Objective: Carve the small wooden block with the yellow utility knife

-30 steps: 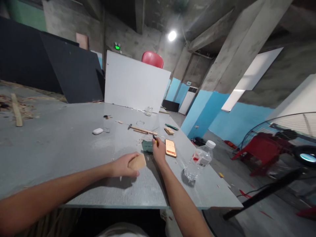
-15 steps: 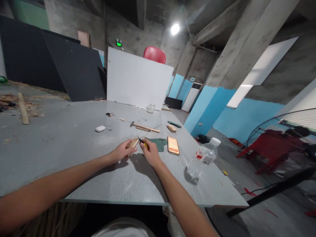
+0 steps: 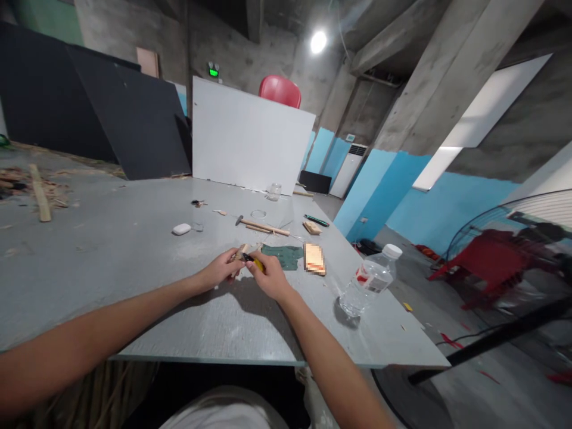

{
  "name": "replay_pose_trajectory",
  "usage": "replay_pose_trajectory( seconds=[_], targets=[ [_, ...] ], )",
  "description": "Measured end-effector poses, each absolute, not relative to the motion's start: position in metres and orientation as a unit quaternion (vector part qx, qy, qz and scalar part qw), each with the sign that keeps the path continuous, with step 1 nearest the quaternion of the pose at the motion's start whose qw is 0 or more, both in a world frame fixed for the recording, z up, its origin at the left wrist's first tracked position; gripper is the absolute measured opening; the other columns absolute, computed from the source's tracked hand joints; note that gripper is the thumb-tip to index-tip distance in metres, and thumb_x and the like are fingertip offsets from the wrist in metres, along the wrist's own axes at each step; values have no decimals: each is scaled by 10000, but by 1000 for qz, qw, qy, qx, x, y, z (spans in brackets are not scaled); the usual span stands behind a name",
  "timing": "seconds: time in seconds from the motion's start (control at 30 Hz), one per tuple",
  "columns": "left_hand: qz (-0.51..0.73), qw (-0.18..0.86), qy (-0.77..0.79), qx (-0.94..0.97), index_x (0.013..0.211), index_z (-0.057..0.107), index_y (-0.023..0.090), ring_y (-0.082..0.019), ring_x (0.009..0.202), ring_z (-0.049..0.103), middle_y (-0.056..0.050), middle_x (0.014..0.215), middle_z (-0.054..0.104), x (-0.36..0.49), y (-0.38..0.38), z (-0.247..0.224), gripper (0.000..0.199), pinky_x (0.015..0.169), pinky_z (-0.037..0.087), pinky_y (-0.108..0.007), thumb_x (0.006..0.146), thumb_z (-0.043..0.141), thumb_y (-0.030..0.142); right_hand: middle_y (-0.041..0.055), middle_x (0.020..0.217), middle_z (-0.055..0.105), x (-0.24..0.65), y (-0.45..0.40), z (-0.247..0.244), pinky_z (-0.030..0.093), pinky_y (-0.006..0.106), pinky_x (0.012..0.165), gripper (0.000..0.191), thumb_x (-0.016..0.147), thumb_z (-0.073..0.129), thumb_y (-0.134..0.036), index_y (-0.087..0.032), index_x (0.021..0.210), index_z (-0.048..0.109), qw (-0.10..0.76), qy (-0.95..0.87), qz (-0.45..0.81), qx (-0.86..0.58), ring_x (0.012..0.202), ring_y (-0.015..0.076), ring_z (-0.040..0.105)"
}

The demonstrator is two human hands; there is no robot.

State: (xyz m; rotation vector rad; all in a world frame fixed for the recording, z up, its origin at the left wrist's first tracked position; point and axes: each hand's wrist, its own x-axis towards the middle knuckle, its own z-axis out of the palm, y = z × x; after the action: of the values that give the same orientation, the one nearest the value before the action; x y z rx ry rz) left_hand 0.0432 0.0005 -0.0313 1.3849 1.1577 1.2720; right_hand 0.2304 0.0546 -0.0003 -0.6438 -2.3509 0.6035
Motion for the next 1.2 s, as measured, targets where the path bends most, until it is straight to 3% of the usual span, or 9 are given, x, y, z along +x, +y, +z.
replay_pose_trajectory(
  seconds=[0.2, 0.43, 0.63, 0.9, 1.2],
  targets=[
    [502, 440, 491, 560, 1058, 552, 169, -81, 506, 467, 45, 753, 520, 42, -1, -28, 382, 455, 390, -213, 831, 657, 457, 15, 767, 621, 230, 56, 0, 353, 247, 679, 442, 1021, 448, -545, -175, 1024, 689, 280, -901, 241, -228, 696, 140, 504],
    [475, 366, 532, 597, 1070, 573, 173, -104, 533, 511, 33, 729, 550, 36, -6, -29, 395, 500, 380, -215, 887, 642, 516, 13, 724, 618, 231, 61, 0, 317, 251, 650, 417, 1015, 458, -513, -175, 1008, 703, 312, -888, 210, -266, 657, 141, 499],
    [456, 359, 563, 588, 1152, 597, 165, -112, 519, 515, 8, 764, 607, 34, -6, -24, 446, 492, 365, -222, 888, 629, 522, 69, 874, 740, 228, 58, -4, 329, 271, 681, 363, 1002, 513, -468, -189, 1117, 714, 306, -882, 111, -342, 782, 209, 632],
    [405, 207, 649, 610, 1177, 607, 196, -249, 913, 676, -82, 1049, 718, 25, 3, -19, 455, 741, 442, -293, 835, 675, 490, 78, 1073, 771, 223, 49, 3, 365, 267, 730, 343, 989, 549, -434, -218, 1192, 721, 273, -855, 93, -430, 973, 238, 688],
    [375, 189, 671, 611, 1125, 590, 196, -265, 928, 690, -98, 1032, 727, 23, 9, -20, 429, 749, 436, -298, 812, 669, 477, 67, 1048, 778, 220, 48, 2, 349, 262, 714, 283, 964, 589, -393, -230, 1132, 749, 278, -843, 106, -449, 953, 234, 690]
  ],
)
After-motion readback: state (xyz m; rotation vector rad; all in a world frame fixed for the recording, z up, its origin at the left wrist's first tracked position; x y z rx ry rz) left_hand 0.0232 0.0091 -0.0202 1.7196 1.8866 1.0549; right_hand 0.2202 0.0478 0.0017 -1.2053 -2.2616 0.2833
